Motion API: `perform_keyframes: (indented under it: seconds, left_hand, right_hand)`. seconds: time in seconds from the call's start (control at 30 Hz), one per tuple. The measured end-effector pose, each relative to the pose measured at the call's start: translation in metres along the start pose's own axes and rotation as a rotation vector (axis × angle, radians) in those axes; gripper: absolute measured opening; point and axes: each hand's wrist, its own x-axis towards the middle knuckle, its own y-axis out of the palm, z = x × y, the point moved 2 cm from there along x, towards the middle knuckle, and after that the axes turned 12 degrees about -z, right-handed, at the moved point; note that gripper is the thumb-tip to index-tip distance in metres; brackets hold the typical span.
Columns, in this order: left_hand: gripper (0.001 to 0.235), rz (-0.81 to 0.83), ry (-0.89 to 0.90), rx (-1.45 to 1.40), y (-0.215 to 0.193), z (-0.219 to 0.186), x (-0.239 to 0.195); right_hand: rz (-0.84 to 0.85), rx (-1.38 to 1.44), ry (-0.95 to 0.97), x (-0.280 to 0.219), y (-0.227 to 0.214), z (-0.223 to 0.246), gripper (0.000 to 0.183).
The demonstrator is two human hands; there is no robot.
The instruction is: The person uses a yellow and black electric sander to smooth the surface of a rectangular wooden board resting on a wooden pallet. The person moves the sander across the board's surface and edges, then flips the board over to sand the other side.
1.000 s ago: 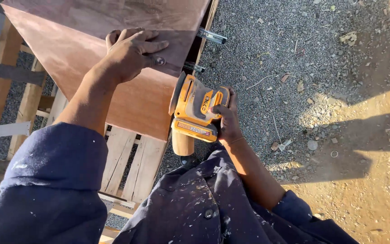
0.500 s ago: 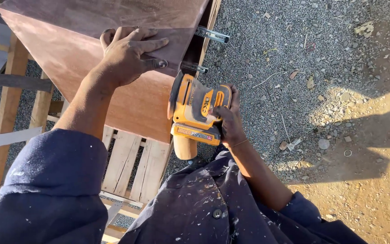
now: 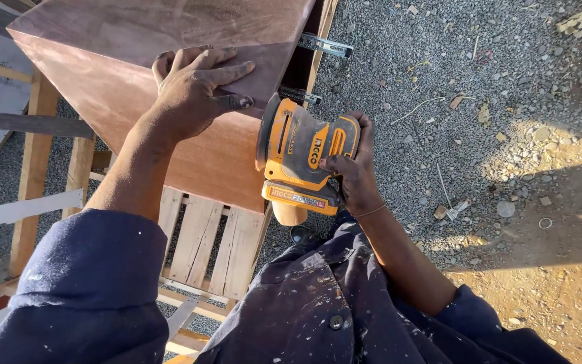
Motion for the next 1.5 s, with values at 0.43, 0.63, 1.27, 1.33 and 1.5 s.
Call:
perform_keyframes:
  seconds: [0.43, 0.63, 1.27, 1.33, 1.5]
  left_hand:
    - [0.059, 0.025, -0.002, 0.004, -0.002, -0.003, 0.007]
    - [0.060, -0.003, 0.019, 0.016, 0.000, 0.002, 0.016]
    - [0.063, -0.057, 0.081, 0.037, 0.004, 0.009, 0.038]
    - [0.051, -0.096, 0.088, 0.047, 0.005, 0.011, 0.043]
    - [0.051, -0.136, 0.097, 0.076, 0.009, 0.019, 0.060]
  right_hand:
    - [0.055, -0.032, -0.062, 0.001, -0.010, -0.013, 0.068]
    - [-0.016, -0.049, -0.040, 0.003, 0.007, 0.013, 0.069]
    - [-0.032, 0.051, 0.009, 0.022, 0.020, 0.035, 0.063]
    - [-0.081, 0.010, 0.040, 0.023, 0.023, 0.036, 0.061]
    - [-0.180, -0.155, 0.212, 0.006, 0.008, 0.003, 0.063]
